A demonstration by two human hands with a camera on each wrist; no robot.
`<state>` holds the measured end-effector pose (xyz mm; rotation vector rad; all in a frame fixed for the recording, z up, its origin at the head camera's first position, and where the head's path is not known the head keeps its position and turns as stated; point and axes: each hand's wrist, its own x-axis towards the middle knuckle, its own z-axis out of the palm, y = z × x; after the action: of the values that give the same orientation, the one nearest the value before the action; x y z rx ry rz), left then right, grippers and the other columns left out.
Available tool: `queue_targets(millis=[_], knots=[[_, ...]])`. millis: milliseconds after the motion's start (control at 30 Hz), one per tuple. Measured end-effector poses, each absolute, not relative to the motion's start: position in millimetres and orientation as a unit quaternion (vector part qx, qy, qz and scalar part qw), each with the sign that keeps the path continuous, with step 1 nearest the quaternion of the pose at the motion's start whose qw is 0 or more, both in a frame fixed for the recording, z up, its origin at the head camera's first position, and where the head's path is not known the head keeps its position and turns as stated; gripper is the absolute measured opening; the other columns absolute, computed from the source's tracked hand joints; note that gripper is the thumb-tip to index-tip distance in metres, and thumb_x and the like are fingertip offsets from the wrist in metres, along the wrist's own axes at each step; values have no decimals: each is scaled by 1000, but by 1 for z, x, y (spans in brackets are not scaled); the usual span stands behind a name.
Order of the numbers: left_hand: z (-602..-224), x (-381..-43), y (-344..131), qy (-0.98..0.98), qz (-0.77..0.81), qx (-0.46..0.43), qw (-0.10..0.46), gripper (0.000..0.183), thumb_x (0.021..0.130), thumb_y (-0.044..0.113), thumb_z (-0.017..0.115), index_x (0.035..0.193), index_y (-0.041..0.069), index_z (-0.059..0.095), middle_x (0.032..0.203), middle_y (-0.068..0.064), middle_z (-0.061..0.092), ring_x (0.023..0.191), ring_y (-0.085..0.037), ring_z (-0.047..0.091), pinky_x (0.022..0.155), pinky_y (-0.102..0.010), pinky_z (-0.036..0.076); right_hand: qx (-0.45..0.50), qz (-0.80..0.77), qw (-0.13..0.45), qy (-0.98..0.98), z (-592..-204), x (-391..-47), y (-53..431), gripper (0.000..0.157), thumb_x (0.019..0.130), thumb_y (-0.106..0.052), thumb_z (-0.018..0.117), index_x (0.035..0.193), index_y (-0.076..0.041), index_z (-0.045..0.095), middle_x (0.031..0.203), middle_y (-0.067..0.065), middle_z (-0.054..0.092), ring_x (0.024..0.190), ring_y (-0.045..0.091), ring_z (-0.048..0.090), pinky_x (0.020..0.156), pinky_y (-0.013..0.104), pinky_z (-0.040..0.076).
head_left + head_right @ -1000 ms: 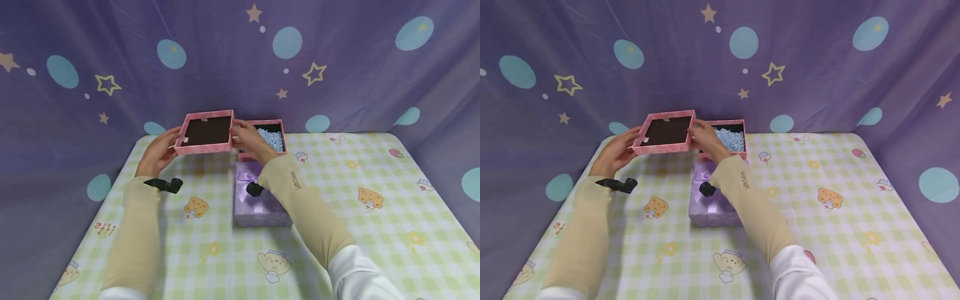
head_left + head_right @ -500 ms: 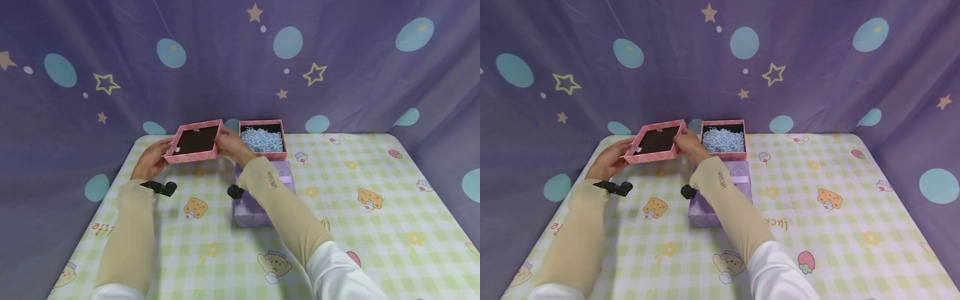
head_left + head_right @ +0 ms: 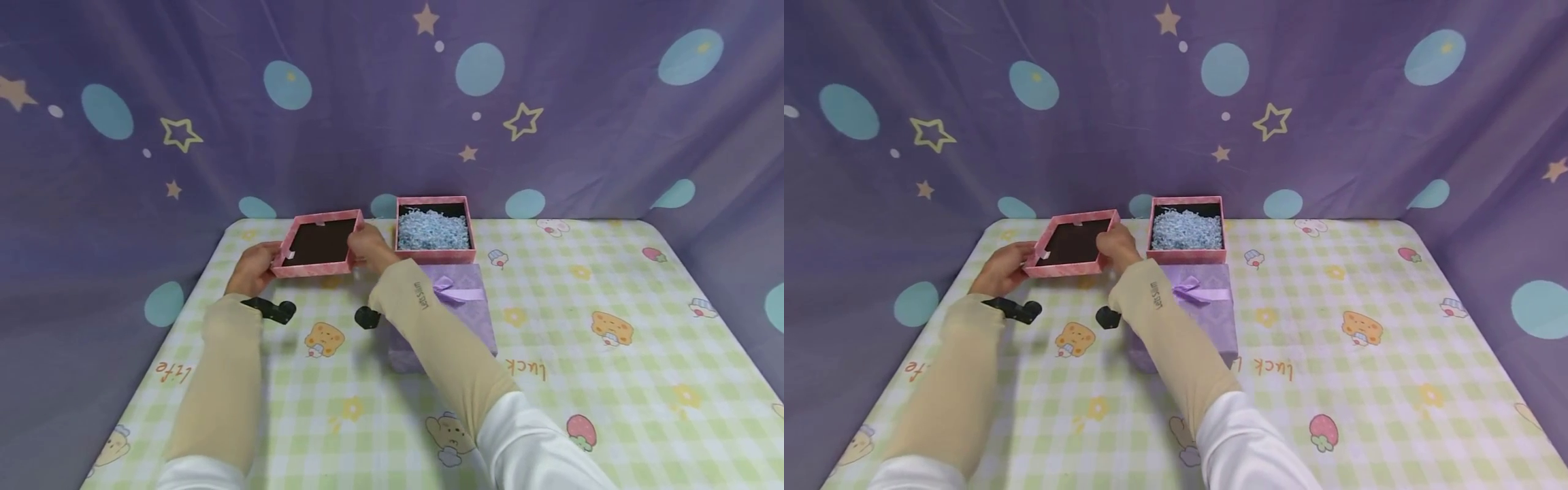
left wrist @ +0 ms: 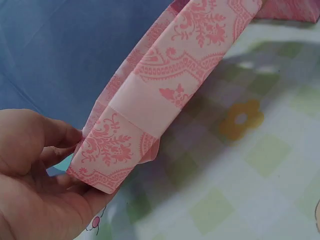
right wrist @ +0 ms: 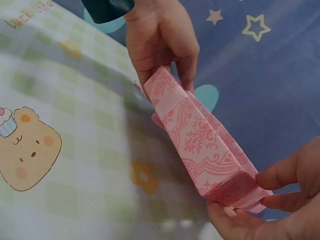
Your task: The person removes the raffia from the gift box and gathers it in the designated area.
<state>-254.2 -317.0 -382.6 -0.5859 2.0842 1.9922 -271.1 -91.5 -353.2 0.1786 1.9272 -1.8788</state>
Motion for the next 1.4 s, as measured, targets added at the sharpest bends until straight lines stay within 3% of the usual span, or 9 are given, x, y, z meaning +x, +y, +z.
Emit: queue_targets(millis=[100,267,500,667,767,1000,1167,1233,1400], knots=[[-384,-254,-316,715,664,-194,102,48,102,13,36,148,1,30,112,-2,51,92,-7,54,68,-14,50,65,-675,217,702,-359,-271,-93,41,93,-1,36,134,4,41,78,9,43,62,23,44,88,53,50],[-388,-255,-313,723,652,-200,110,48,101,12,36,148,5,31,128,-9,47,102,-11,53,69,-13,49,81,-658,208,719,-368,-274,-93,32,94,0,37,124,5,46,76,11,43,61,24,44,86,55,52],[-394,-253,-309,729,645,-189,131,52,98,3,30,150,3,28,141,-16,39,104,-12,53,71,-14,49,101,-633,218,736,-376,-278,-94,34,99,-7,38,131,2,45,101,14,51,86,29,56,83,48,55],[-395,-254,-308,732,640,-187,138,60,91,-3,33,150,5,27,123,-11,46,94,-11,51,75,-18,47,83,-635,217,737,-378,-278,-92,38,97,-5,36,134,3,42,106,17,50,76,27,50,70,40,50],[-394,-255,-306,733,637,-186,147,64,90,-5,32,152,7,24,125,-10,44,97,-13,47,79,-21,45,70,-640,223,732,-378,-277,-90,45,96,-5,34,141,1,36,114,16,48,78,27,47,67,37,45],[-393,-256,-302,729,639,-196,148,52,98,6,32,150,6,27,141,-13,40,113,-15,46,94,-24,43,45,-609,261,748,-377,-278,-87,50,98,-11,36,145,2,30,144,17,39,122,36,47,91,45,50],[-392,-258,-303,720,642,-227,132,53,104,29,30,152,8,21,144,-15,39,125,-20,45,105,-29,40,50,-584,276,762,-373,-282,-91,59,98,-19,46,150,-3,23,154,11,28,139,29,33,110,45,36],[-389,-258,-304,722,638,-245,109,56,104,33,30,153,9,18,146,-16,36,124,-20,44,107,-29,39,35,-565,259,783,-369,-282,-91,63,98,-21,47,151,-4,18,156,10,23,143,26,26,115,42,29],[-377,-260,-303,760,591,-271,7,50,102,33,35,142,4,36,121,-6,43,95,-11,42,91,-27,40,-27,-497,141,856,-356,-282,-92,61,96,-24,48,148,0,26,150,19,33,140,30,32,113,38,33]])
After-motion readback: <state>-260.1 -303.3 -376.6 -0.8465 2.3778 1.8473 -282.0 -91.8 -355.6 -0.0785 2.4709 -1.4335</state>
